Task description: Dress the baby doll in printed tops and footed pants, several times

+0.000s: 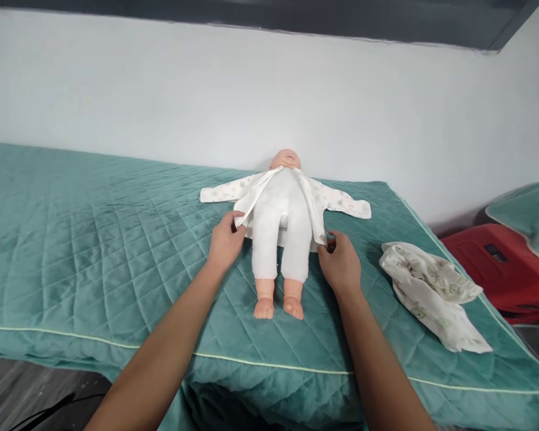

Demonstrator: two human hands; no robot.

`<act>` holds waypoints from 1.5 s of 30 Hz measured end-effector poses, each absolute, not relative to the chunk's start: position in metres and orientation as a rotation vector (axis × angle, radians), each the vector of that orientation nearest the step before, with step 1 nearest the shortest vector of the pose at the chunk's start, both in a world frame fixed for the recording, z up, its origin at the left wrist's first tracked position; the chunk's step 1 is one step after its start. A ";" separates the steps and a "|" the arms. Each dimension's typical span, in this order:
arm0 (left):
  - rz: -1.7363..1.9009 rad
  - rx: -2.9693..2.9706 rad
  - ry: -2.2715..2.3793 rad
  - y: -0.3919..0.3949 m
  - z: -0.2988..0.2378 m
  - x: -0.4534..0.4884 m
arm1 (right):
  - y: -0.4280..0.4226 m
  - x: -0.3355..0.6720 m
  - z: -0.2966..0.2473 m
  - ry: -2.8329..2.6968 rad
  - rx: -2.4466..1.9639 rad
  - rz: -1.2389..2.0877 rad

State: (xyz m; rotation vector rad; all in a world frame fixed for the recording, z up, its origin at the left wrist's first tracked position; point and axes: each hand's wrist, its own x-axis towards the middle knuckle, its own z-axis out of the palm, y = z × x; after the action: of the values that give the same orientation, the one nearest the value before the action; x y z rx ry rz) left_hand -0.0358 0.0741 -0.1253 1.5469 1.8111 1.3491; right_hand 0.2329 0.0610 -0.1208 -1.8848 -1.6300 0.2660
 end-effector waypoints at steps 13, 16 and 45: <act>1.539 1.728 1.751 0.098 -0.137 -0.040 | 0.069 0.232 -0.124 -1.616 -1.378 0.257; 1.586 1.646 1.736 0.096 -0.135 -0.040 | 0.069 0.236 -0.123 -1.286 -1.426 0.435; 1.683 1.466 1.684 0.086 -0.132 -0.044 | -0.011 0.288 -0.113 -1.428 -1.411 0.122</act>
State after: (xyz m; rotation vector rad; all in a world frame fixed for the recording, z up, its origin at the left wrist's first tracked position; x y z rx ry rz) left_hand -0.0436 0.0861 -0.1318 1.4663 1.6844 1.6829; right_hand 0.2882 -0.0107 -0.1129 -1.4113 -1.4282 0.1222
